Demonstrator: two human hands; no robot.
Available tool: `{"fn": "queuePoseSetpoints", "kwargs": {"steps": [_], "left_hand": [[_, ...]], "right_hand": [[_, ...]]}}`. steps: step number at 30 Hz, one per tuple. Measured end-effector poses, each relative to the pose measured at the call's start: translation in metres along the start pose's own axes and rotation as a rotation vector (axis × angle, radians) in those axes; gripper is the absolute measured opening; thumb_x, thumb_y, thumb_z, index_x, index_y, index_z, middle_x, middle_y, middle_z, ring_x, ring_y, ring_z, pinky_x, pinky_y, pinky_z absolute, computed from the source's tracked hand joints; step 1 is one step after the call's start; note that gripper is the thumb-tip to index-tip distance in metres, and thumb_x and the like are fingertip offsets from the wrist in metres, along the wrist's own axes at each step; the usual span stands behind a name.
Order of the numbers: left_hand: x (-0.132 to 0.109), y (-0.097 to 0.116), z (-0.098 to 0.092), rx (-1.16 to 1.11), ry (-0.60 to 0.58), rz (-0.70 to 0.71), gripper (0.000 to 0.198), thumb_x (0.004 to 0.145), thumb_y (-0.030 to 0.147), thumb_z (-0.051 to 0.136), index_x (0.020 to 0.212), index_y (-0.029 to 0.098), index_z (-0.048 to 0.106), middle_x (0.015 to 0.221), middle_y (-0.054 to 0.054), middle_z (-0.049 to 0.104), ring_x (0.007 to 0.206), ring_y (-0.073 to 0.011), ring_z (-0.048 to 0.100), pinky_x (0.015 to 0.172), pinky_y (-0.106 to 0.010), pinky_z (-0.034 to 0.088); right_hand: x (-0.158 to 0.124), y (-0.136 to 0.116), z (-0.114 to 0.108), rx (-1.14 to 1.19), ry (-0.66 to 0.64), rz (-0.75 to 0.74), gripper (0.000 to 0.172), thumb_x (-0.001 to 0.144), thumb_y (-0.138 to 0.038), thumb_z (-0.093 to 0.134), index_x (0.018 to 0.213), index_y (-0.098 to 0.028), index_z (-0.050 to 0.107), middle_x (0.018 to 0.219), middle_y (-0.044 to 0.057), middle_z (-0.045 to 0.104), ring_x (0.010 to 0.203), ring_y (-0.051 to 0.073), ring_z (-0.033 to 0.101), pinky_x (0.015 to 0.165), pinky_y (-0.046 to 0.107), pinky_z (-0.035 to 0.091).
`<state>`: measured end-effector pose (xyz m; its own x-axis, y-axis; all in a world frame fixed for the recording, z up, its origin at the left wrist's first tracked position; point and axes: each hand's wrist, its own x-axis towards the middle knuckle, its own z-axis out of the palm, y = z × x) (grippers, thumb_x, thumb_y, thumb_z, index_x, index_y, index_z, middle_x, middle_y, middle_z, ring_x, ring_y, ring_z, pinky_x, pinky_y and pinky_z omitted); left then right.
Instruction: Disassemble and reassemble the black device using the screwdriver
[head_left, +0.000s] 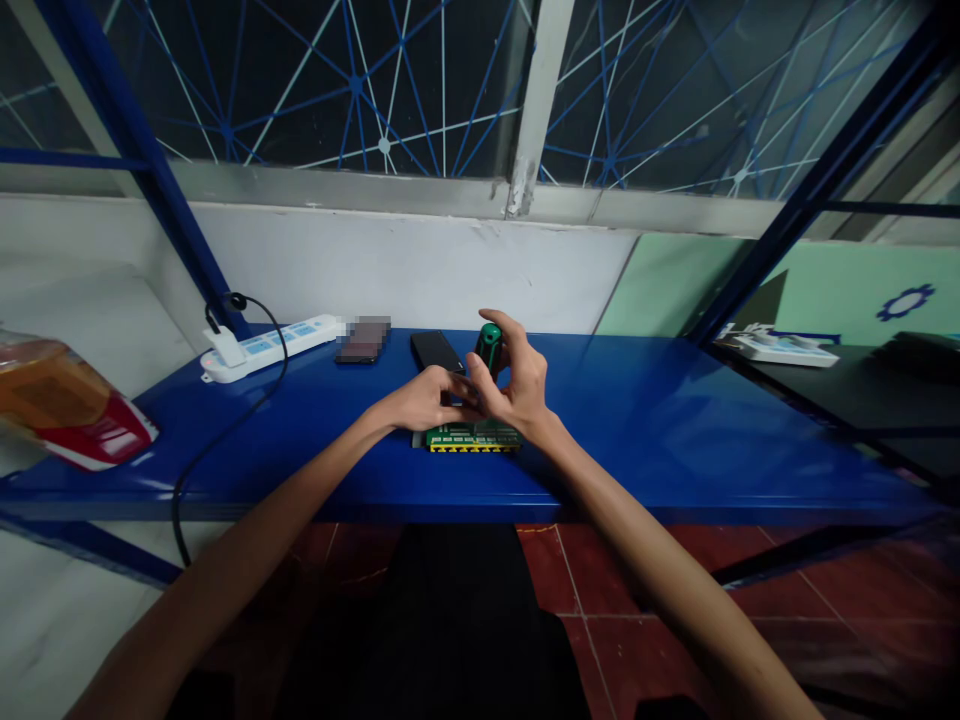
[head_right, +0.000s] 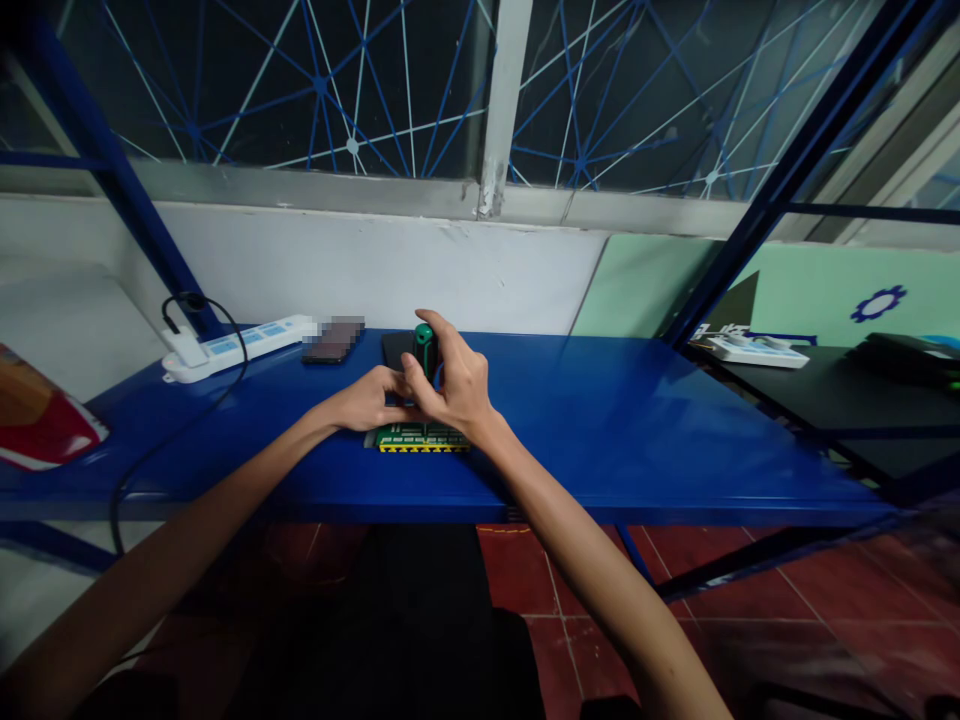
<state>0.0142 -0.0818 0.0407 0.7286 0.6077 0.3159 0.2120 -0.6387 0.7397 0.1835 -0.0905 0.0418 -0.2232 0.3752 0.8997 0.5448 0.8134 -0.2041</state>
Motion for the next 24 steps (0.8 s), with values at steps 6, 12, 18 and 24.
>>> {"fn": "queuePoseSetpoints", "kwargs": {"steps": [6, 12, 18, 24], "left_hand": [[0.001, 0.004, -0.001, 0.003, -0.039, 0.002, 0.017, 0.082, 0.028, 0.067, 0.086, 0.015, 0.076, 0.088, -0.007, 0.074, 0.087, -0.0199, 0.068, 0.078, -0.029, 0.051], [0.000, 0.003, 0.000, 0.041, -0.038, -0.011, 0.017, 0.081, 0.025, 0.065, 0.089, 0.014, 0.075, 0.086, -0.007, 0.074, 0.084, -0.0191, 0.066, 0.074, -0.029, 0.051], [-0.002, 0.007, -0.009, 0.066, 0.086, 0.046, 0.018, 0.081, 0.025, 0.064, 0.090, 0.012, 0.074, 0.090, -0.008, 0.072, 0.080, -0.0179, 0.065, 0.066, -0.026, 0.047], [-0.010, -0.012, -0.037, 0.288, 0.561, -0.102, 0.026, 0.088, 0.034, 0.057, 0.091, 0.016, 0.075, 0.089, -0.008, 0.075, 0.084, -0.0188, 0.066, 0.074, -0.029, 0.047]], "right_hand": [[-0.001, 0.000, -0.001, 0.065, -0.027, -0.011, 0.051, 0.092, -0.031, 0.040, 0.141, -0.019, 0.032, 0.094, 0.006, 0.063, 0.064, 0.015, 0.059, 0.060, 0.032, 0.050], [-0.002, -0.001, 0.003, 0.002, 0.053, 0.010, 0.050, 0.089, -0.031, 0.049, 0.137, -0.022, 0.037, 0.095, 0.004, 0.062, 0.055, 0.012, 0.053, 0.053, 0.030, 0.047], [0.002, -0.001, 0.002, -0.007, 0.103, 0.082, 0.043, 0.087, -0.036, 0.056, 0.127, -0.024, 0.045, 0.085, 0.002, 0.060, 0.055, 0.012, 0.053, 0.053, 0.030, 0.049], [0.008, 0.014, 0.002, 0.125, 0.216, 0.274, 0.049, 0.089, -0.042, 0.056, 0.132, -0.026, 0.038, 0.082, 0.001, 0.058, 0.054, 0.013, 0.058, 0.046, 0.028, 0.049]]}}
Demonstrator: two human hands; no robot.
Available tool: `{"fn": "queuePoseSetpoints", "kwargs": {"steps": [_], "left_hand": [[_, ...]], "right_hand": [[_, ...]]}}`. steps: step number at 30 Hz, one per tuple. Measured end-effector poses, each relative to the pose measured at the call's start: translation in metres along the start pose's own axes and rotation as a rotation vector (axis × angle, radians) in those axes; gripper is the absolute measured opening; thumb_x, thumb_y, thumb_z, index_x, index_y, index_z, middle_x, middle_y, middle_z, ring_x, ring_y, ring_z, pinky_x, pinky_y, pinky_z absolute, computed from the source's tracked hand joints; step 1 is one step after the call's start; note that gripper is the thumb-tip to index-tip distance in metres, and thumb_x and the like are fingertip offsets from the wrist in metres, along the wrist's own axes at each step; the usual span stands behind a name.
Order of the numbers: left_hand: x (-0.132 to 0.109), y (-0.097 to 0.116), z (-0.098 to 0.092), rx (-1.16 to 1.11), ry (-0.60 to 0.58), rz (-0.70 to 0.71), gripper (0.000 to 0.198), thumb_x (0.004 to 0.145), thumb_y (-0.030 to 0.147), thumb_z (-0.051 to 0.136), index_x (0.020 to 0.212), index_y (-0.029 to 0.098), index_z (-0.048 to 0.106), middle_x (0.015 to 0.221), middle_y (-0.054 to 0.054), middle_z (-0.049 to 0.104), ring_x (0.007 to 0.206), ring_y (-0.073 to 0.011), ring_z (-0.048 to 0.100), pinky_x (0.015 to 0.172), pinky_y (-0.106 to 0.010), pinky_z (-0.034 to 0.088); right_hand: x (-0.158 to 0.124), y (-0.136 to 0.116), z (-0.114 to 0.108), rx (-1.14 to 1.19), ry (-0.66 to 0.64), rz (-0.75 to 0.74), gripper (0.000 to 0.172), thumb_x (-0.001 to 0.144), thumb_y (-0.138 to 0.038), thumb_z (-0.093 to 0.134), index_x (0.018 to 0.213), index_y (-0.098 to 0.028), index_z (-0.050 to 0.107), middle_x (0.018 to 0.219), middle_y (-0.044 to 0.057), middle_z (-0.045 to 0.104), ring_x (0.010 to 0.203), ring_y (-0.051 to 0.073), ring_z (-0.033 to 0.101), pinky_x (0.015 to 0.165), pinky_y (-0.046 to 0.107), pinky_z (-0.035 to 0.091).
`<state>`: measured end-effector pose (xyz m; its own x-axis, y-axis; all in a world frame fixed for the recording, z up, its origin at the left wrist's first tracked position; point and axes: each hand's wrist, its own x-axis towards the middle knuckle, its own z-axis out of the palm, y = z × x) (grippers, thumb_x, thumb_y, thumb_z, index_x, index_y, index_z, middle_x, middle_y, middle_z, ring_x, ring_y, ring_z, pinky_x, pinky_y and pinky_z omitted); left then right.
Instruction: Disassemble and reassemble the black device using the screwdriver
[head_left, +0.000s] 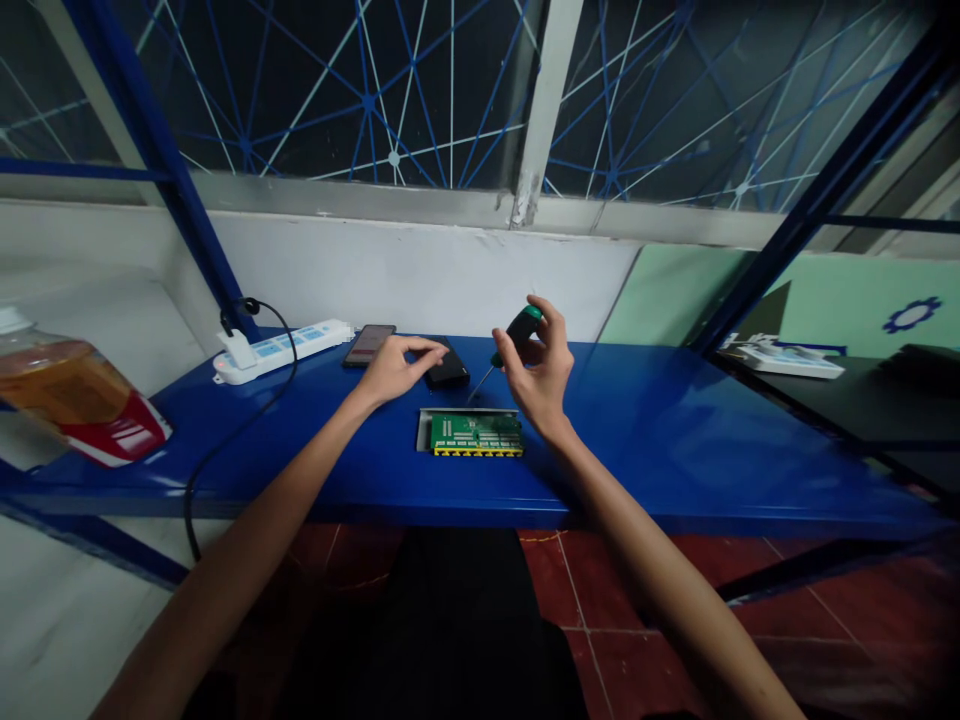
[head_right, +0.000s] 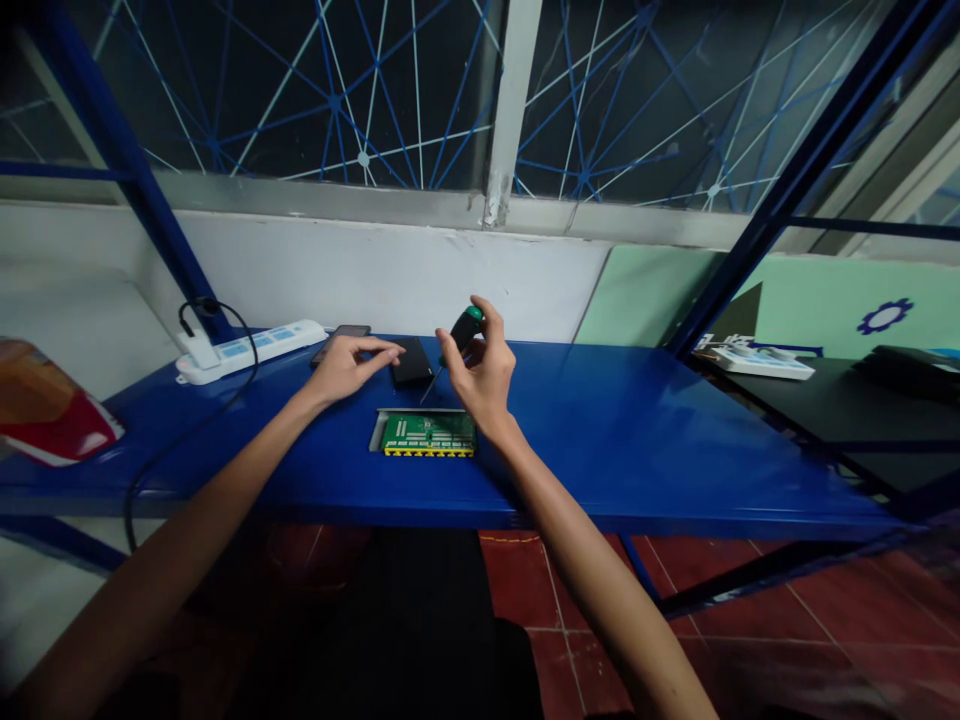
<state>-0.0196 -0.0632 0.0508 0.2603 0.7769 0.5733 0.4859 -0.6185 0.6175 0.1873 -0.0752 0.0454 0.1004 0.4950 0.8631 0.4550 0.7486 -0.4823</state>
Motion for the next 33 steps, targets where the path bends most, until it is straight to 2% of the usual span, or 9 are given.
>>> {"fn": "queuePoseSetpoints", "kwargs": {"steps": [2, 5, 8, 12, 17, 22, 29, 33], "left_hand": [[0.001, -0.015, -0.006, 0.136, -0.001, -0.056, 0.026, 0.085, 0.035, 0.058, 0.086, 0.016, 0.076, 0.082, -0.007, 0.075, 0.077, -0.0188, 0.066, 0.074, -0.029, 0.046], [0.002, -0.033, -0.010, 0.228, -0.132, -0.208, 0.033, 0.084, 0.039, 0.057, 0.074, 0.015, 0.076, 0.072, -0.009, 0.073, 0.062, -0.0179, 0.063, 0.061, -0.027, 0.042], [0.001, -0.042, -0.007, 0.217, -0.245, -0.249, 0.034, 0.082, 0.041, 0.057, 0.074, 0.014, 0.076, 0.073, -0.010, 0.074, 0.061, -0.0173, 0.063, 0.056, -0.025, 0.039], [0.000, -0.046, -0.002, 0.190, -0.316, -0.272, 0.036, 0.082, 0.042, 0.055, 0.077, 0.013, 0.076, 0.076, -0.011, 0.074, 0.063, -0.0175, 0.064, 0.054, -0.023, 0.038], [0.000, -0.049, 0.002, 0.165, -0.340, -0.302, 0.037, 0.083, 0.043, 0.053, 0.082, 0.014, 0.077, 0.080, -0.010, 0.075, 0.063, -0.0168, 0.065, 0.055, -0.023, 0.040], [0.000, -0.048, 0.003, 0.195, -0.327, -0.318, 0.037, 0.083, 0.042, 0.051, 0.085, 0.015, 0.077, 0.082, -0.009, 0.075, 0.062, -0.0157, 0.065, 0.057, -0.023, 0.041], [0.000, -0.041, 0.000, 0.200, -0.325, -0.313, 0.034, 0.081, 0.039, 0.053, 0.083, 0.015, 0.077, 0.082, -0.010, 0.075, 0.065, -0.0171, 0.065, 0.059, -0.025, 0.042], [0.001, -0.040, -0.006, 0.193, -0.315, -0.309, 0.028, 0.075, 0.034, 0.059, 0.086, 0.016, 0.077, 0.085, -0.010, 0.075, 0.074, -0.0203, 0.066, 0.063, -0.027, 0.044]], "right_hand": [[0.001, 0.006, 0.002, 0.032, -0.037, 0.046, 0.049, 0.089, -0.042, 0.056, 0.132, -0.026, 0.038, 0.081, 0.001, 0.059, 0.054, 0.013, 0.061, 0.046, 0.027, 0.050], [0.001, 0.014, 0.006, 0.077, -0.112, 0.115, 0.045, 0.085, -0.042, 0.061, 0.122, -0.025, 0.043, 0.080, 0.000, 0.060, 0.054, 0.013, 0.063, 0.045, 0.026, 0.050], [-0.002, 0.017, 0.010, 0.124, -0.159, 0.181, 0.044, 0.080, -0.042, 0.067, 0.113, -0.024, 0.044, 0.080, 0.000, 0.063, 0.053, 0.013, 0.064, 0.043, 0.023, 0.048], [-0.005, 0.016, 0.015, 0.149, -0.219, 0.234, 0.042, 0.078, -0.041, 0.069, 0.106, -0.023, 0.043, 0.079, 0.001, 0.064, 0.056, 0.014, 0.065, 0.042, 0.022, 0.047], [-0.007, 0.011, 0.016, 0.092, -0.312, 0.240, 0.039, 0.081, -0.041, 0.065, 0.107, -0.024, 0.042, 0.077, 0.001, 0.065, 0.055, 0.014, 0.065, 0.049, 0.025, 0.049], [-0.009, 0.012, 0.018, 0.042, -0.340, 0.235, 0.037, 0.082, -0.039, 0.063, 0.107, -0.024, 0.042, 0.077, 0.001, 0.065, 0.058, 0.016, 0.065, 0.053, 0.027, 0.050], [-0.010, 0.012, 0.018, 0.055, -0.327, 0.239, 0.035, 0.082, -0.037, 0.064, 0.105, -0.024, 0.041, 0.075, 0.000, 0.064, 0.055, 0.015, 0.064, 0.051, 0.027, 0.049], [-0.007, 0.009, 0.014, 0.114, -0.278, 0.260, 0.036, 0.081, -0.038, 0.065, 0.105, -0.025, 0.041, 0.078, 0.001, 0.065, 0.056, 0.015, 0.065, 0.050, 0.027, 0.050]]}}
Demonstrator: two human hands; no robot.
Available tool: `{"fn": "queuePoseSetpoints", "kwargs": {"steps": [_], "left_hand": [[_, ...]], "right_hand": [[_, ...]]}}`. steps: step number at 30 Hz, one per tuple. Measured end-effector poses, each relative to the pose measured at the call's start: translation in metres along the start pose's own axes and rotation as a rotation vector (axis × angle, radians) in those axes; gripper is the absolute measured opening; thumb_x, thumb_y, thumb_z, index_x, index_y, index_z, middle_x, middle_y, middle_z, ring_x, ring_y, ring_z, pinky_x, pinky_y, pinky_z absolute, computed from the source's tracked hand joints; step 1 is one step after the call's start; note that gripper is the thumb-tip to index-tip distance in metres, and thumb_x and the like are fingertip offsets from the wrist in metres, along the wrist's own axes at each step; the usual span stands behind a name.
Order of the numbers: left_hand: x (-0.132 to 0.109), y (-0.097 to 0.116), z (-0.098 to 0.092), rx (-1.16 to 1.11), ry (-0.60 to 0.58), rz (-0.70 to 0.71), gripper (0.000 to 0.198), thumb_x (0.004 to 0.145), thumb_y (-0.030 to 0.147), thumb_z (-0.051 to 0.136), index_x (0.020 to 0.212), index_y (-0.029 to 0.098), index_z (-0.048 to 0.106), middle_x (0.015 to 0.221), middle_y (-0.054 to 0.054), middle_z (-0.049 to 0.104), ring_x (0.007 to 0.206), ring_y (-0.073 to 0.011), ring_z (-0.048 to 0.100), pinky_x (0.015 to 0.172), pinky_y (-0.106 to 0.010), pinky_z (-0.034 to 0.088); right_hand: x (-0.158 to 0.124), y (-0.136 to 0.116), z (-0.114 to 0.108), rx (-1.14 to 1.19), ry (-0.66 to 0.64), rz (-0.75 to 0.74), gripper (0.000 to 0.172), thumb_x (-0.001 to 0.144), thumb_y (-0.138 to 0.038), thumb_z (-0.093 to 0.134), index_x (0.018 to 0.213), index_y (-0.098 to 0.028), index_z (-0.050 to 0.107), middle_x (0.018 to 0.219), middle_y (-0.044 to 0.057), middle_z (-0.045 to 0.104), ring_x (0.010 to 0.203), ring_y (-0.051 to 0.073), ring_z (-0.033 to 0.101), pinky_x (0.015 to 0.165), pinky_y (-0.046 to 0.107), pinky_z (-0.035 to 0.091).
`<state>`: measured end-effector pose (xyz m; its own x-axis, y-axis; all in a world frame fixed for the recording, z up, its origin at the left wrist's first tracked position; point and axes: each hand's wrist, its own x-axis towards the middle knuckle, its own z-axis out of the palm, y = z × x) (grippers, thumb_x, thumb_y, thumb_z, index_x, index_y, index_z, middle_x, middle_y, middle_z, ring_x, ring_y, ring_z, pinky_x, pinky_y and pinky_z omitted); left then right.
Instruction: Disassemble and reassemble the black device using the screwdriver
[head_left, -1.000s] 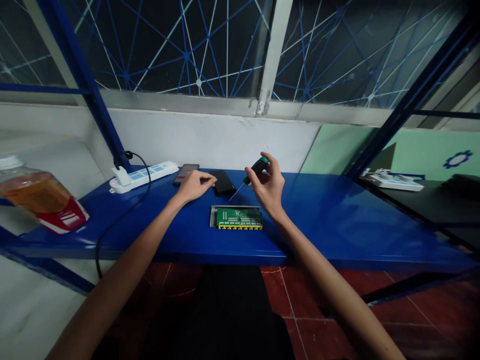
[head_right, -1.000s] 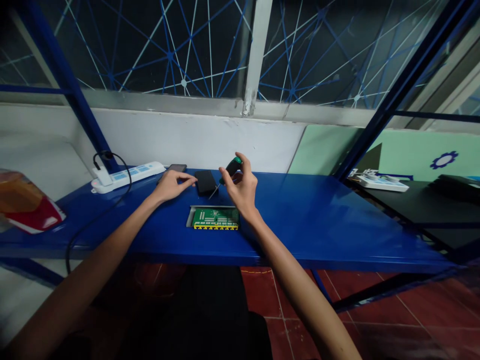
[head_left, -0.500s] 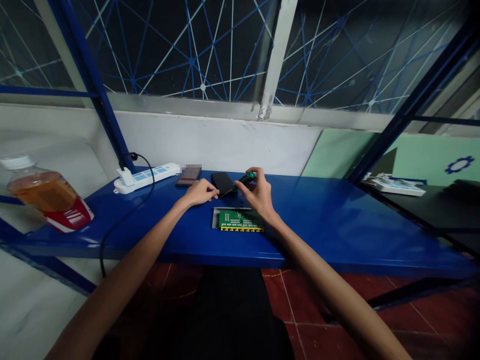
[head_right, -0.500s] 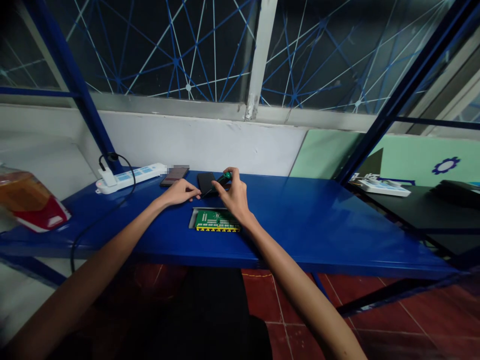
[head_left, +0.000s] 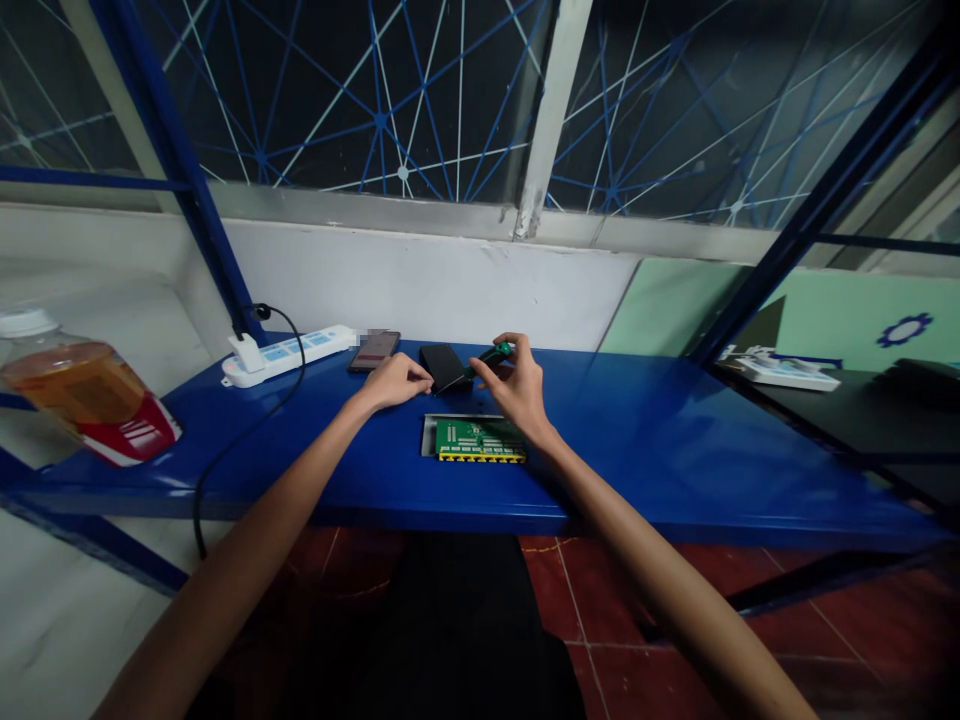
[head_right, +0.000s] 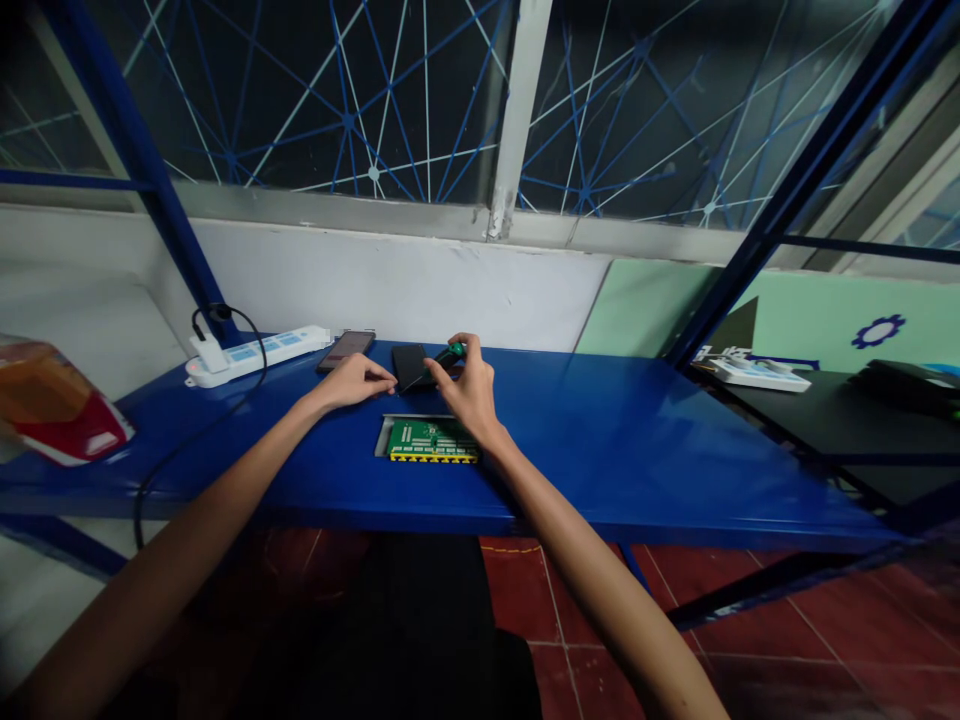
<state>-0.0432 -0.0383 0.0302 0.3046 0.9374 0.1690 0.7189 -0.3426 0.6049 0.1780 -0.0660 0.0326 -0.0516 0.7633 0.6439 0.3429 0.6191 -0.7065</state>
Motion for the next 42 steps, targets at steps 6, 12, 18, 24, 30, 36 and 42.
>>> {"fn": "queuePoseSetpoints", "kwargs": {"steps": [6, 12, 18, 24, 30, 36, 42], "left_hand": [[0.000, 0.000, -0.002, -0.045, -0.036, 0.007, 0.034, 0.063, 0.040, 0.075, 0.087, 0.015, 0.077, 0.086, -0.011, 0.075, 0.080, -0.0247, 0.067, 0.068, -0.031, 0.046], [0.000, 0.005, 0.002, -0.068, 0.004, 0.054, 0.029, 0.068, 0.040, 0.072, 0.083, 0.015, 0.078, 0.081, -0.010, 0.075, 0.076, -0.0239, 0.067, 0.067, -0.031, 0.047], [0.000, 0.007, 0.001, -0.083, 0.070, 0.035, 0.025, 0.068, 0.035, 0.073, 0.082, 0.016, 0.078, 0.082, -0.009, 0.076, 0.077, -0.0244, 0.068, 0.067, -0.031, 0.047], [-0.001, 0.008, 0.003, -0.004, 0.106, 0.037, 0.021, 0.069, 0.035, 0.072, 0.081, 0.018, 0.079, 0.082, -0.008, 0.076, 0.076, -0.0228, 0.067, 0.066, -0.030, 0.046], [-0.005, 0.016, 0.005, 0.164, 0.153, 0.078, 0.017, 0.074, 0.035, 0.069, 0.081, 0.022, 0.078, 0.082, -0.006, 0.075, 0.079, -0.0238, 0.066, 0.068, -0.032, 0.043], [-0.008, 0.021, 0.009, 0.268, 0.178, 0.085, 0.020, 0.078, 0.035, 0.065, 0.087, 0.023, 0.077, 0.090, -0.006, 0.074, 0.087, -0.0265, 0.064, 0.071, -0.034, 0.040], [-0.009, 0.025, 0.010, 0.282, 0.195, 0.120, 0.021, 0.080, 0.035, 0.064, 0.089, 0.022, 0.077, 0.090, -0.006, 0.074, 0.086, -0.0262, 0.064, 0.070, -0.032, 0.039]], "right_hand": [[0.003, -0.004, -0.004, 0.064, 0.081, 0.011, 0.041, 0.078, -0.043, 0.068, 0.104, -0.024, 0.042, 0.081, 0.001, 0.064, 0.057, 0.015, 0.067, 0.049, 0.026, 0.051], [0.003, -0.006, -0.006, 0.095, 0.101, 0.020, 0.044, 0.078, -0.045, 0.068, 0.106, -0.025, 0.042, 0.082, 0.001, 0.062, 0.059, 0.015, 0.067, 0.049, 0.025, 0.052], [0.004, -0.006, -0.008, 0.110, 0.122, 0.022, 0.045, 0.077, -0.047, 0.069, 0.106, -0.025, 0.042, 0.080, 0.000, 0.060, 0.059, 0.015, 0.067, 0.050, 0.025, 0.054], [0.004, -0.005, -0.007, 0.110, 0.115, 0.022, 0.045, 0.078, -0.047, 0.068, 0.108, -0.025, 0.042, 0.081, 0.000, 0.060, 0.063, 0.016, 0.068, 0.050, 0.026, 0.054], [0.003, -0.006, -0.008, 0.103, 0.121, 0.015, 0.044, 0.078, -0.046, 0.068, 0.107, -0.025, 0.043, 0.080, 0.000, 0.061, 0.064, 0.017, 0.068, 0.052, 0.027, 0.055], [0.002, -0.007, -0.009, 0.077, 0.103, 0.027, 0.044, 0.080, -0.047, 0.065, 0.110, -0.026, 0.042, 0.082, 0.001, 0.062, 0.067, 0.017, 0.068, 0.054, 0.026, 0.057], [0.002, -0.010, -0.010, 0.053, 0.102, 0.015, 0.044, 0.082, -0.047, 0.063, 0.113, -0.025, 0.041, 0.082, 0.001, 0.062, 0.069, 0.017, 0.069, 0.055, 0.027, 0.057]]}}
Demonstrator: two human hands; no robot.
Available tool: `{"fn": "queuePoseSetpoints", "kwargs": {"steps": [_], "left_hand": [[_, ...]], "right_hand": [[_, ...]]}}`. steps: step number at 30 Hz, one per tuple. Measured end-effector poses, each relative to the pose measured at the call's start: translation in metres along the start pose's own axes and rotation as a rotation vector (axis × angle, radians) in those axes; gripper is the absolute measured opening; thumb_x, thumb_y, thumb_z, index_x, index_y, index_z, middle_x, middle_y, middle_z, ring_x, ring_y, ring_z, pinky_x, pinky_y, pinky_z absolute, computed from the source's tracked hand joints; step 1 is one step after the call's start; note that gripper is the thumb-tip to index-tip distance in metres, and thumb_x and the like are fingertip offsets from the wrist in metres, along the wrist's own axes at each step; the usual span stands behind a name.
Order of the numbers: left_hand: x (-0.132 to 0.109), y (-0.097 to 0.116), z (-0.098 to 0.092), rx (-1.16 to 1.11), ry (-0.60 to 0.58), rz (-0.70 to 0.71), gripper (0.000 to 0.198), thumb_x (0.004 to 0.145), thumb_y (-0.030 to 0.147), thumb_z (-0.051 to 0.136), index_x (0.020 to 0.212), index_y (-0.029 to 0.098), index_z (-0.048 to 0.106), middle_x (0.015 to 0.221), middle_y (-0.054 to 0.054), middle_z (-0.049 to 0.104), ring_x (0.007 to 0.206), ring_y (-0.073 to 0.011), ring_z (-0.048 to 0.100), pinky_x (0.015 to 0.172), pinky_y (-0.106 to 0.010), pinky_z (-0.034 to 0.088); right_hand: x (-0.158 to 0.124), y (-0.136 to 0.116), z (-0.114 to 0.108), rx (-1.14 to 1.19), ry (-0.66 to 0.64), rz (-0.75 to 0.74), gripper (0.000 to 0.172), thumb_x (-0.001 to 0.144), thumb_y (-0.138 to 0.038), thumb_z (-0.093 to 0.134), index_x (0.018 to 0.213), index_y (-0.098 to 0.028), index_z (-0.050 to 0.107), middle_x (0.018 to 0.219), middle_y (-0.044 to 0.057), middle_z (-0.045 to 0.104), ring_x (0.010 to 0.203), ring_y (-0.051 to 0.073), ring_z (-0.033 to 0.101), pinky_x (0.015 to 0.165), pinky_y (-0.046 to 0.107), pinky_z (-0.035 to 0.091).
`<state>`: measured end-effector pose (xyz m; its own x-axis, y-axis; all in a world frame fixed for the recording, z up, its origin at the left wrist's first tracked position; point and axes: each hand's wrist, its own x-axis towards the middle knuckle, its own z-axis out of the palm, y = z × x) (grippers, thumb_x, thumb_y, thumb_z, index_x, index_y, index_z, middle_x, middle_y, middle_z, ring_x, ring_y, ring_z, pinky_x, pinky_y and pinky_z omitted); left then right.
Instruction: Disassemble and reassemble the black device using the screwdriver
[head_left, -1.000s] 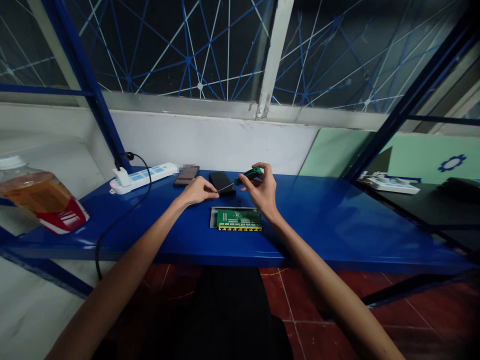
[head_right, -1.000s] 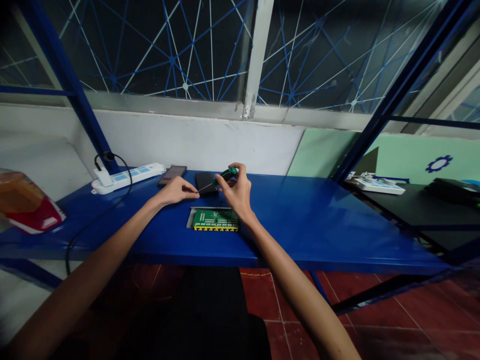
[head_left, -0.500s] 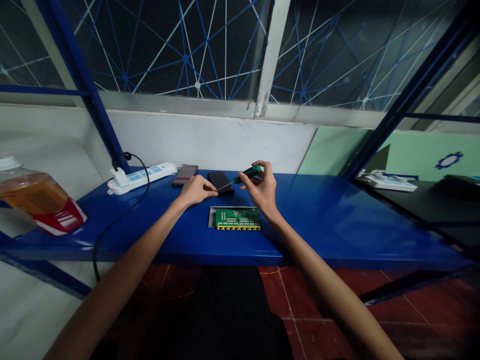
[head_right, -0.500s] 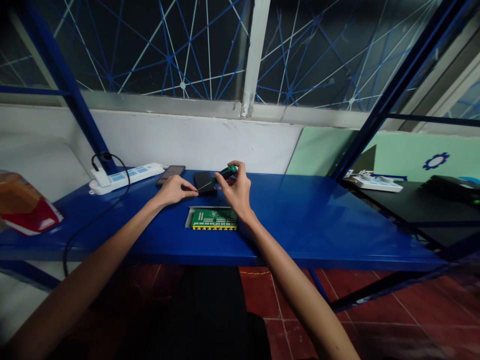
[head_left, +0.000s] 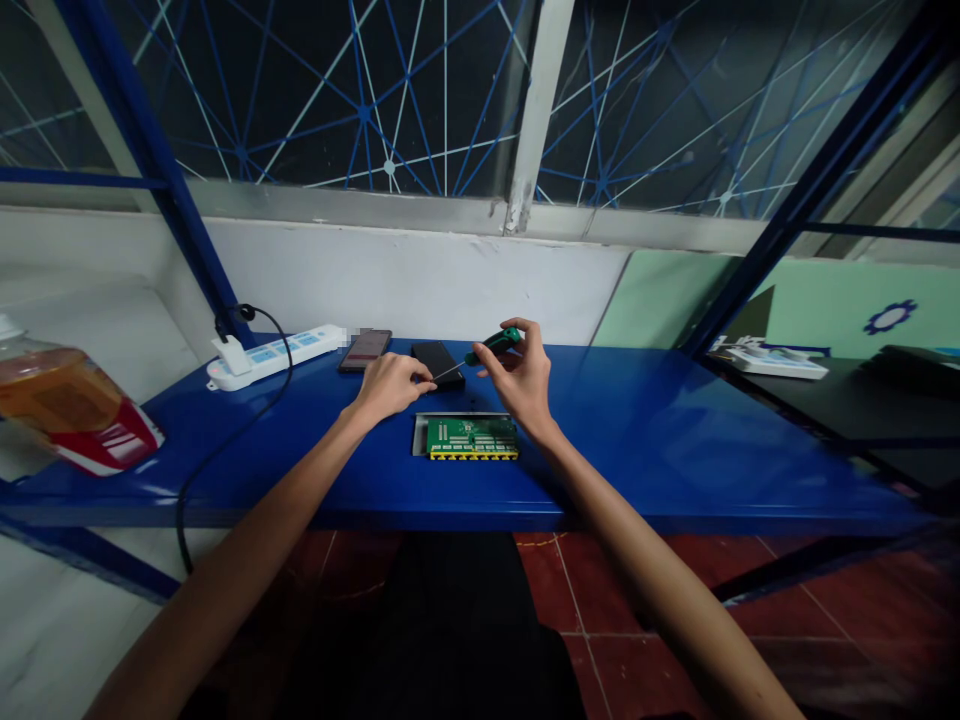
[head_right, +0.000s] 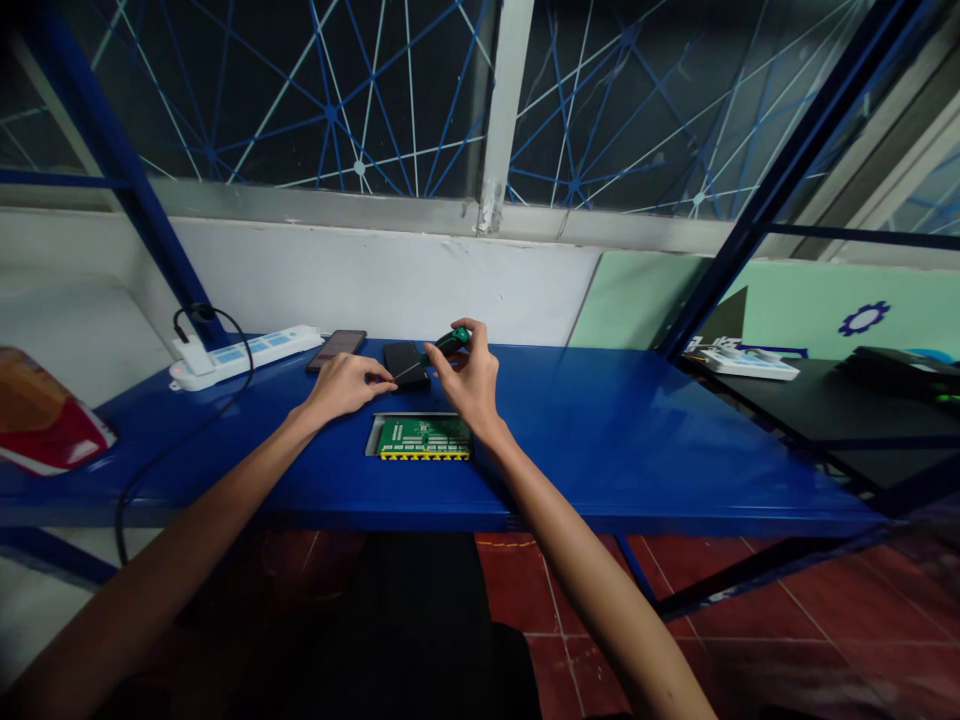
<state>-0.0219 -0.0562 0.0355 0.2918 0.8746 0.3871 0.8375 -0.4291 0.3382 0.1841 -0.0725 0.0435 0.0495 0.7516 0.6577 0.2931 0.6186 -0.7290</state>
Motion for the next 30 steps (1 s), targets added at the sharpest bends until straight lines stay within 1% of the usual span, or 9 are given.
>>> {"fn": "queuePoseSetpoints", "kwargs": {"steps": [3, 6, 9, 14, 17, 20, 24, 27, 30], "left_hand": [[-0.002, 0.005, -0.002, -0.043, -0.020, 0.005, 0.026, 0.077, 0.041, 0.068, 0.092, 0.022, 0.076, 0.088, -0.005, 0.073, 0.082, -0.0235, 0.064, 0.067, -0.030, 0.039], [-0.003, 0.008, -0.002, -0.123, -0.041, 0.010, 0.041, 0.073, 0.051, 0.070, 0.103, 0.023, 0.073, 0.090, -0.004, 0.073, 0.078, -0.0199, 0.063, 0.066, -0.028, 0.040], [-0.001, 0.008, -0.003, -0.236, -0.079, 0.052, 0.047, 0.074, 0.054, 0.067, 0.107, 0.021, 0.072, 0.093, -0.006, 0.073, 0.076, -0.0180, 0.062, 0.068, -0.028, 0.042], [0.003, -0.003, -0.012, -0.356, -0.310, 0.096, 0.043, 0.071, 0.050, 0.070, 0.099, 0.017, 0.075, 0.085, -0.009, 0.073, 0.075, -0.0193, 0.062, 0.065, -0.028, 0.043], [0.002, -0.008, -0.019, -0.384, -0.386, 0.103, 0.039, 0.069, 0.048, 0.072, 0.092, 0.017, 0.076, 0.082, -0.009, 0.072, 0.074, -0.0194, 0.063, 0.065, -0.027, 0.043], [0.001, -0.010, -0.020, -0.407, -0.461, 0.117, 0.035, 0.067, 0.047, 0.073, 0.089, 0.019, 0.077, 0.078, -0.007, 0.072, 0.072, -0.0184, 0.062, 0.064, -0.026, 0.043], [0.001, -0.009, -0.015, -0.418, -0.503, 0.136, 0.033, 0.066, 0.045, 0.075, 0.088, 0.020, 0.077, 0.076, -0.006, 0.071, 0.071, -0.0174, 0.061, 0.064, -0.025, 0.043], [0.001, -0.009, -0.011, -0.421, -0.510, 0.154, 0.029, 0.068, 0.041, 0.074, 0.087, 0.019, 0.077, 0.078, -0.006, 0.072, 0.074, -0.0178, 0.062, 0.066, -0.025, 0.043], [0.002, -0.010, -0.008, -0.438, -0.527, 0.142, 0.028, 0.070, 0.040, 0.073, 0.088, 0.019, 0.077, 0.083, -0.006, 0.073, 0.077, -0.0187, 0.063, 0.068, -0.026, 0.044]], "right_hand": [[0.001, -0.001, -0.002, -0.002, 0.003, -0.007, 0.044, 0.082, -0.047, 0.062, 0.115, -0.025, 0.041, 0.084, 0.002, 0.062, 0.070, 0.018, 0.069, 0.055, 0.028, 0.056], [0.004, -0.003, -0.007, -0.022, 0.025, -0.042, 0.043, 0.083, -0.046, 0.061, 0.115, -0.025, 0.041, 0.084, 0.002, 0.062, 0.069, 0.018, 0.068, 0.056, 0.029, 0.056], [0.006, -0.004, -0.012, -0.053, 0.071, -0.059, 0.045, 0.084, -0.045, 0.061, 0.118, -0.026, 0.040, 0.081, 0.002, 0.061, 0.065, 0.018, 0.067, 0.057, 0.031, 0.055], [0.006, -0.005, -0.016, -0.096, 0.126, -0.077, 0.047, 0.084, -0.048, 0.059, 0.122, -0.028, 0.040, 0.079, 0.001, 0.060, 0.056, 0.016, 0.063, 0.052, 0.032, 0.051], [0.003, -0.005, -0.012, -0.132, 0.117, -0.118, 0.046, 0.086, -0.049, 0.058, 0.124, -0.029, 0.042, 0.079, 0.001, 0.060, 0.055, 0.015, 0.061, 0.053, 0.032, 0.050], [0.002, -0.007, -0.006, -0.187, 0.079, -0.143, 0.048, 0.086, -0.050, 0.056, 0.128, -0.030, 0.043, 0.077, 0.001, 0.059, 0.056, 0.016, 0.059, 0.056, 0.033, 0.051], [0.008, -0.011, 0.006, -0.254, 0.008, -0.208, 0.050, 0.087, -0.050, 0.055, 0.131, -0.029, 0.046, 0.071, 0.000, 0.055, 0.058, 0.017, 0.057, 0.061, 0.034, 0.051], [0.013, -0.012, 0.015, -0.270, -0.006, -0.248, 0.049, 0.089, -0.050, 0.052, 0.132, -0.026, 0.047, 0.068, -0.001, 0.051, 0.057, 0.016, 0.054, 0.064, 0.034, 0.051], [0.012, -0.011, 0.022, -0.275, -0.001, -0.255, 0.048, 0.091, -0.051, 0.048, 0.132, -0.026, 0.047, 0.068, -0.001, 0.051, 0.057, 0.015, 0.052, 0.064, 0.033, 0.050]]}}
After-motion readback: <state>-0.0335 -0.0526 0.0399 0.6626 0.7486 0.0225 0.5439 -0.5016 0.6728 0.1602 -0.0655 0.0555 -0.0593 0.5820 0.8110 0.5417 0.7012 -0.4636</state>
